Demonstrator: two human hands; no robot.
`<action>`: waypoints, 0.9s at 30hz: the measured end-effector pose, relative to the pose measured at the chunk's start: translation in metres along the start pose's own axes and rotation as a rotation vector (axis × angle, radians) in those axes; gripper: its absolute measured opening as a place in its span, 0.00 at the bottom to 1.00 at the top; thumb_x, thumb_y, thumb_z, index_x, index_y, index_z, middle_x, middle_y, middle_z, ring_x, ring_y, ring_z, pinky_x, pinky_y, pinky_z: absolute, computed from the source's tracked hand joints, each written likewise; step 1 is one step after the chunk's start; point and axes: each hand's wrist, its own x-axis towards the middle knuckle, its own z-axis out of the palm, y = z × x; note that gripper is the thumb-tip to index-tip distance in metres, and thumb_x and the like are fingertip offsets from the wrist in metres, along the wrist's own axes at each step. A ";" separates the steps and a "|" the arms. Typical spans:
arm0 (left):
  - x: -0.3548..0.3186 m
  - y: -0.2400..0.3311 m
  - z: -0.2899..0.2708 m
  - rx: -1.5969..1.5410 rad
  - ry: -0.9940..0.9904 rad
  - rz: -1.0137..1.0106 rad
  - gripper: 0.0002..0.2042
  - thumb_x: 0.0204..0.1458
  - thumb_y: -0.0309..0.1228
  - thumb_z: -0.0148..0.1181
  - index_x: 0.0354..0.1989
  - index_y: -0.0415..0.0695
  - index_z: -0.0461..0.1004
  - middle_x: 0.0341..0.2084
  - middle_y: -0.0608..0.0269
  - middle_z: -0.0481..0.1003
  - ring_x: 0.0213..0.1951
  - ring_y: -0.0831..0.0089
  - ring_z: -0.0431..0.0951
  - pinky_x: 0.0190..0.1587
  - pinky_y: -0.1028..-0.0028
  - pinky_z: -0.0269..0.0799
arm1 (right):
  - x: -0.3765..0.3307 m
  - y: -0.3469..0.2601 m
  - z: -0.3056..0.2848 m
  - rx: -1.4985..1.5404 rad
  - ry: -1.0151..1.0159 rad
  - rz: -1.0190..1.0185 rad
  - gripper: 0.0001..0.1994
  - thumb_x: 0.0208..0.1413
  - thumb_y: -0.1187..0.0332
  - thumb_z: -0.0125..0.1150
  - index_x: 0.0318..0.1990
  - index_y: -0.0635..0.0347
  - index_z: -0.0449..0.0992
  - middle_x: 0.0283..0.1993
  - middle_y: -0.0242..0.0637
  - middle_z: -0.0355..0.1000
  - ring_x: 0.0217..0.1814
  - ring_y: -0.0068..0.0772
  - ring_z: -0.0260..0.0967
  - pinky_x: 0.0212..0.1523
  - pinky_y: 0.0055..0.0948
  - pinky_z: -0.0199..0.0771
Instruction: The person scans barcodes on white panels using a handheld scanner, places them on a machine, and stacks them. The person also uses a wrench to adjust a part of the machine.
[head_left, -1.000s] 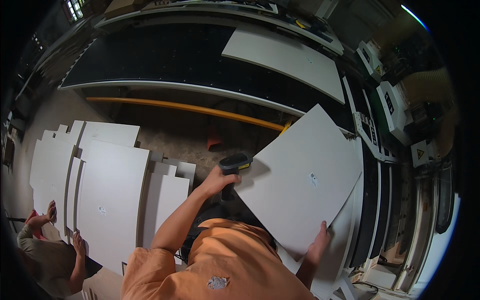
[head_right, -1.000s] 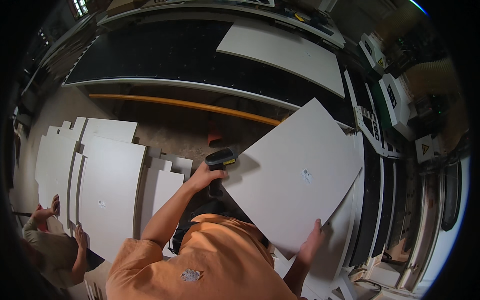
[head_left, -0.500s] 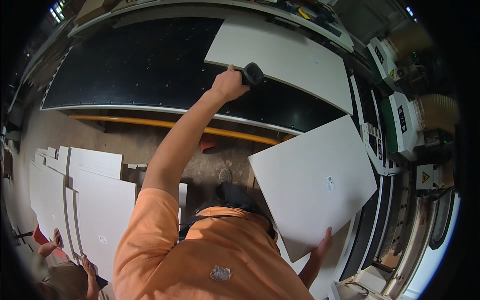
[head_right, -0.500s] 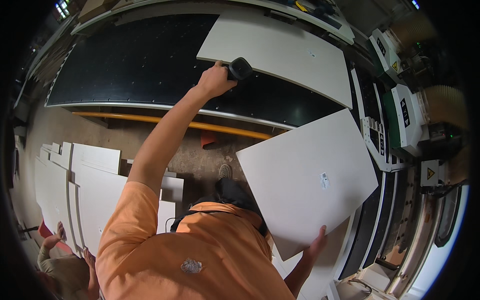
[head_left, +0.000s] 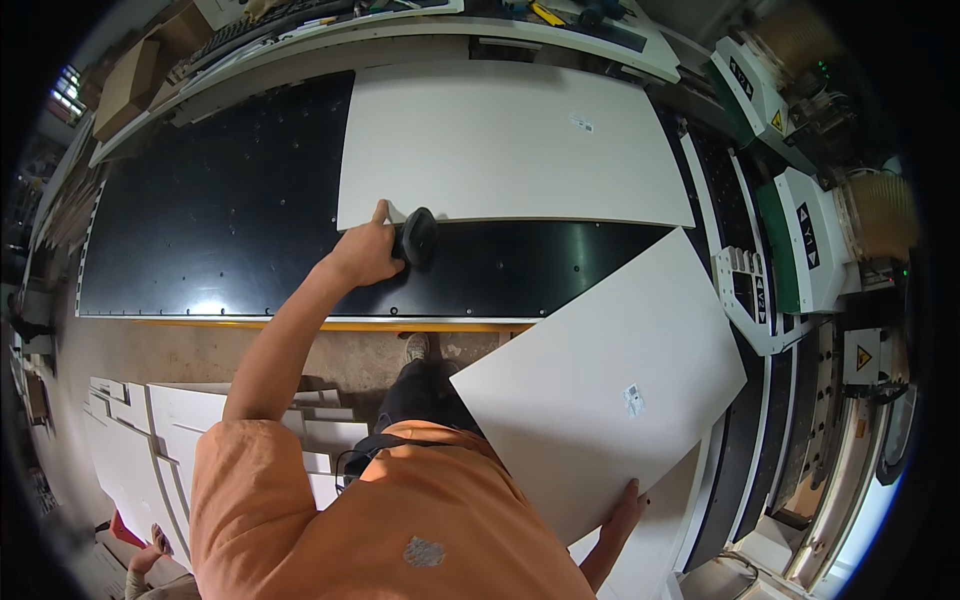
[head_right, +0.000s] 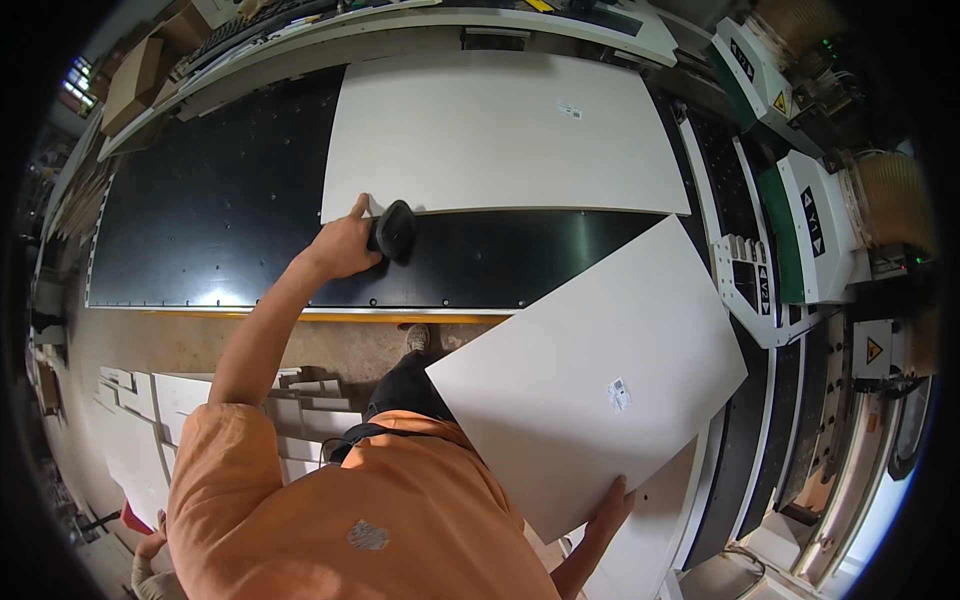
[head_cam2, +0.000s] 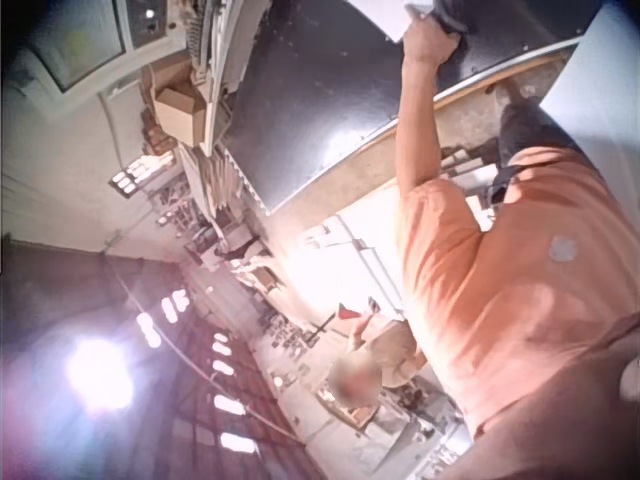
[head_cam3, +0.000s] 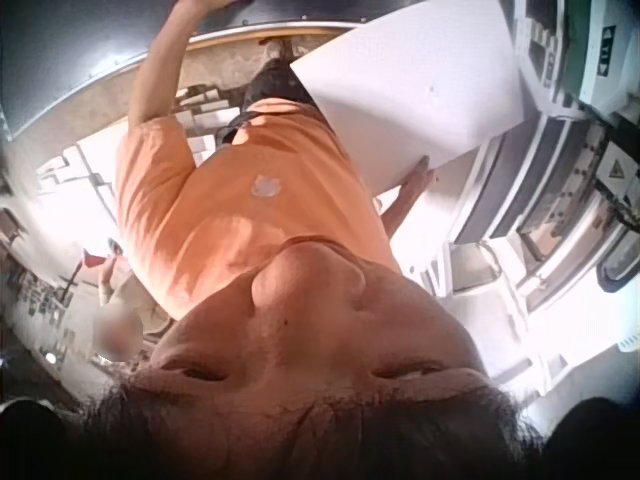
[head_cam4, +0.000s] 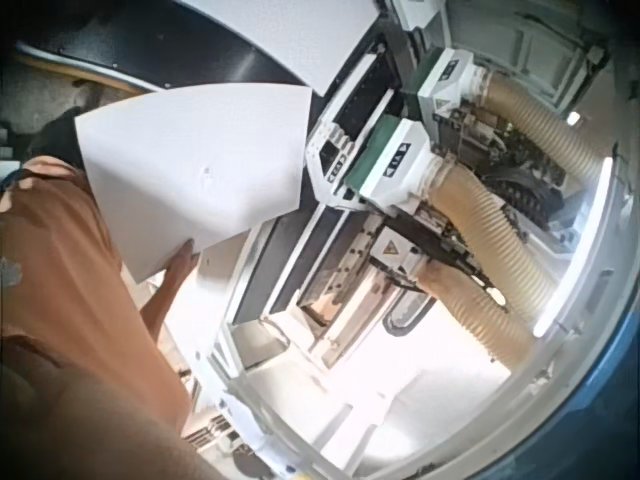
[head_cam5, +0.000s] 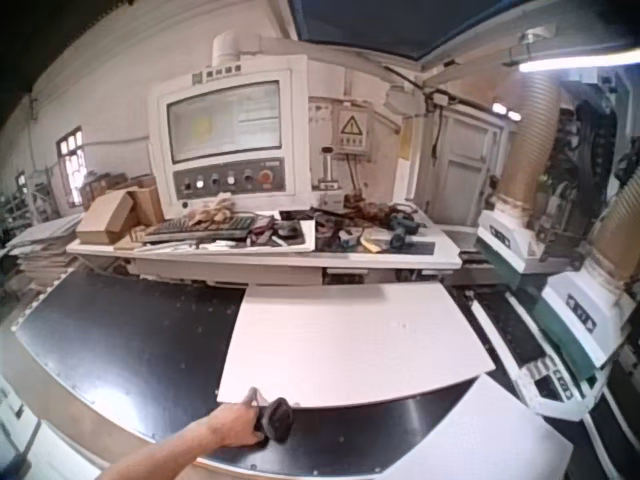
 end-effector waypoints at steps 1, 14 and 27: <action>-0.008 0.000 0.002 -0.005 -0.009 -0.021 0.25 0.45 0.39 0.67 0.47 0.30 0.77 0.70 0.30 0.53 0.46 0.43 0.81 0.55 0.58 0.76 | 0.002 0.001 0.001 0.003 0.006 -0.010 0.30 0.67 0.57 0.54 0.65 0.75 0.62 0.61 0.52 0.69 0.59 0.44 0.69 0.61 0.39 0.68; -0.157 -0.123 0.021 -0.136 0.056 -0.233 0.19 0.43 0.39 0.67 0.41 0.38 0.81 0.58 0.37 0.71 0.44 0.49 0.81 0.51 0.60 0.77 | 0.040 0.002 -0.028 -0.164 -0.149 0.051 0.36 0.65 0.50 0.58 0.70 0.70 0.58 0.66 0.57 0.64 0.62 0.52 0.66 0.62 0.48 0.68; -0.022 -0.085 0.020 -1.707 0.723 -0.554 0.14 0.52 0.37 0.62 0.39 0.39 0.74 0.28 0.55 0.80 0.20 0.74 0.71 0.20 0.70 0.64 | 0.033 0.005 0.065 0.178 -0.140 -0.160 0.30 0.66 0.59 0.53 0.66 0.77 0.59 0.62 0.59 0.66 0.55 0.48 0.70 0.58 0.43 0.72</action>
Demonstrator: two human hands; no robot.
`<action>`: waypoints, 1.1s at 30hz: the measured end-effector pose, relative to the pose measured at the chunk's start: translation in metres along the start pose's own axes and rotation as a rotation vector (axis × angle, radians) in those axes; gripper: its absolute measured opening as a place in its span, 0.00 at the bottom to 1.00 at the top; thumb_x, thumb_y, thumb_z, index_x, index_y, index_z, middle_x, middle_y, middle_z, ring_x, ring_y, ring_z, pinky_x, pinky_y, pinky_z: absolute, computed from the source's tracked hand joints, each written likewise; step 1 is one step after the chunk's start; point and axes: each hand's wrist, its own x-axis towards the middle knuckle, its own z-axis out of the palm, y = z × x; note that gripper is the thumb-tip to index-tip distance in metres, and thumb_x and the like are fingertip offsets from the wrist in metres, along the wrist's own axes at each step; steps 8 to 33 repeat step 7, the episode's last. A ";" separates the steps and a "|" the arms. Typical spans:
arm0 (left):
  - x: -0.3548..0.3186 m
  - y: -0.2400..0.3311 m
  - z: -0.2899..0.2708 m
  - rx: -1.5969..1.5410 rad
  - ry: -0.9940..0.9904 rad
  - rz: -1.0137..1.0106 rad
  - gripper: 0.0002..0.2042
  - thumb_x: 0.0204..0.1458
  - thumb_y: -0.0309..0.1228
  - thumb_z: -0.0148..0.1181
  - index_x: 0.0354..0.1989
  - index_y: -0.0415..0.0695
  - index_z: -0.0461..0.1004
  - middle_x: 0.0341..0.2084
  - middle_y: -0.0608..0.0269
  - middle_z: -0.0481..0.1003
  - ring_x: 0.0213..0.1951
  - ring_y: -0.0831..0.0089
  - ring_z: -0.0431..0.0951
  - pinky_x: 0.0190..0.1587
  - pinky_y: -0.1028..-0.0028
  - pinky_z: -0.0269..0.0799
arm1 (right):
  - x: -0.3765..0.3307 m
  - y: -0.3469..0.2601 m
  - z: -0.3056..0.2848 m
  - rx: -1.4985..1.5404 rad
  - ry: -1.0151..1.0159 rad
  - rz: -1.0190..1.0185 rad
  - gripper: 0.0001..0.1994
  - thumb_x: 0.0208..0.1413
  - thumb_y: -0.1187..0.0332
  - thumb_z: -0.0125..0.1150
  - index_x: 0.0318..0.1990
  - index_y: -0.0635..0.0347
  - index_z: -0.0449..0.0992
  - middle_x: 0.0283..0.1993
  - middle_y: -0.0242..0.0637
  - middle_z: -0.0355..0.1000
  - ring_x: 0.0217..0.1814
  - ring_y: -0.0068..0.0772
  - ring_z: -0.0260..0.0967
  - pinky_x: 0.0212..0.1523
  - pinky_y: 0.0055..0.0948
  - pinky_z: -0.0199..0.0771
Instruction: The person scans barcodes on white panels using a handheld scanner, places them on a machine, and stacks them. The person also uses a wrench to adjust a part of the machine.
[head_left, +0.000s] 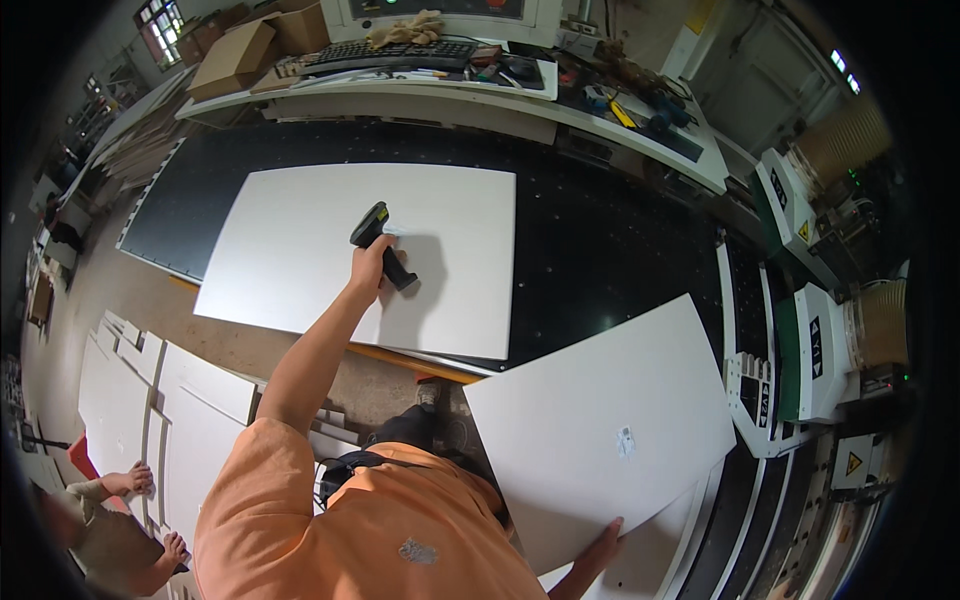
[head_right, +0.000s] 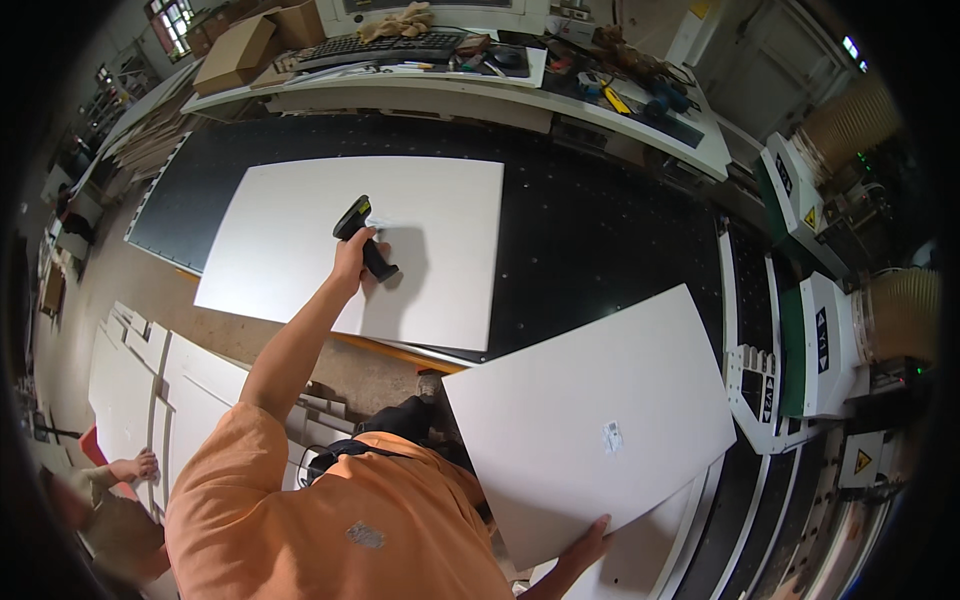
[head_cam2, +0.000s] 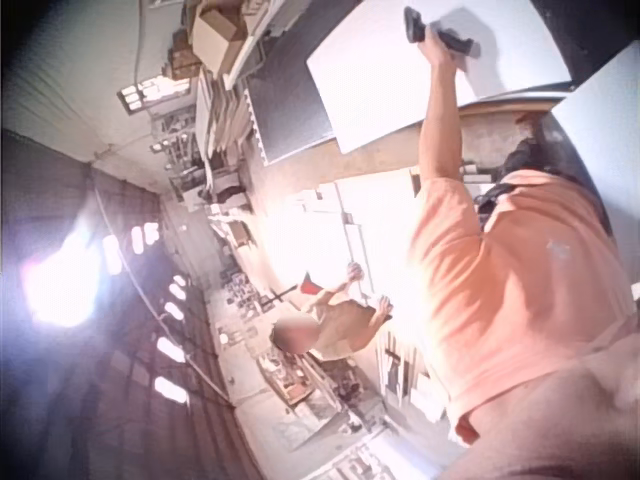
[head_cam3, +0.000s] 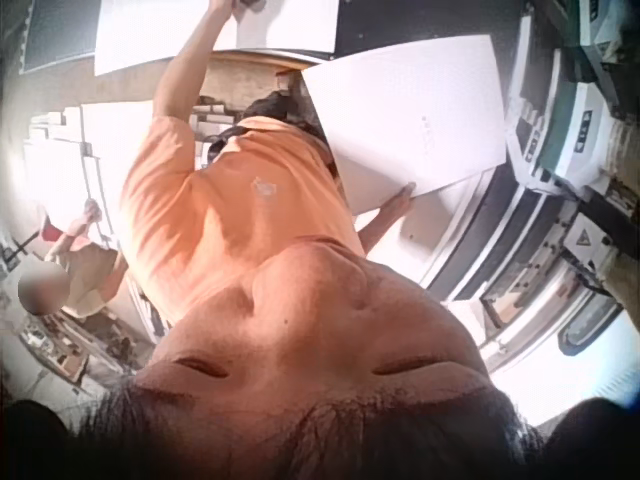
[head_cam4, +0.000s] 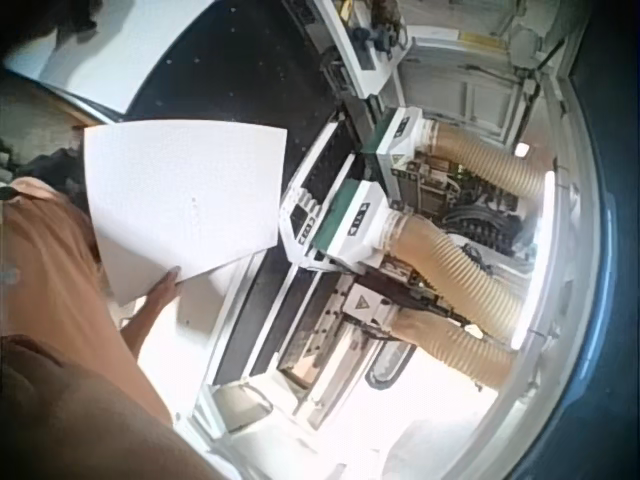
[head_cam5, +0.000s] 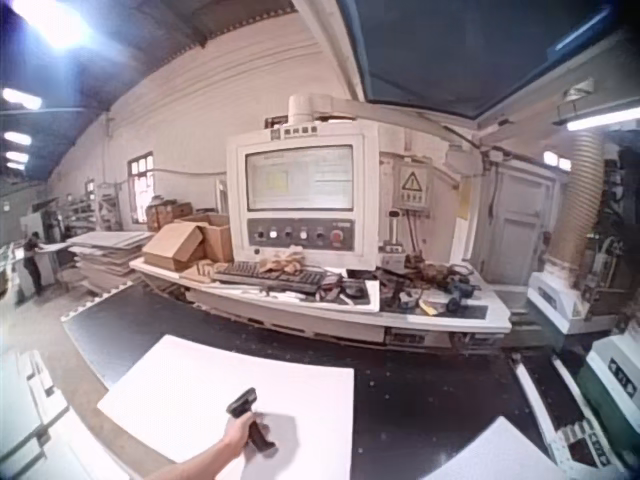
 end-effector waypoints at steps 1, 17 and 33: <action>0.002 -0.010 0.004 -0.088 0.029 0.004 0.14 0.52 0.36 0.63 0.39 0.38 0.74 0.27 0.56 0.79 0.22 0.73 0.72 0.22 0.70 0.66 | 0.001 0.001 0.011 -0.002 -0.008 0.006 0.29 0.66 0.59 0.53 0.63 0.78 0.62 0.59 0.57 0.68 0.53 0.47 0.71 0.56 0.42 0.72; 0.069 -0.013 -0.086 -0.122 0.181 0.130 0.15 0.50 0.33 0.64 0.38 0.32 0.76 0.27 0.52 0.79 0.28 0.66 0.80 0.32 0.69 0.76 | -0.014 -0.021 0.086 0.233 -0.074 0.021 0.21 0.66 0.59 0.54 0.50 0.74 0.72 0.48 0.48 0.74 0.46 0.40 0.73 0.48 0.39 0.74; 0.069 -0.013 -0.086 -0.122 0.181 0.130 0.15 0.50 0.33 0.64 0.38 0.32 0.76 0.27 0.52 0.79 0.28 0.66 0.80 0.32 0.69 0.76 | -0.014 -0.021 0.086 0.233 -0.074 0.021 0.21 0.66 0.59 0.54 0.50 0.74 0.72 0.48 0.48 0.74 0.46 0.40 0.73 0.48 0.39 0.74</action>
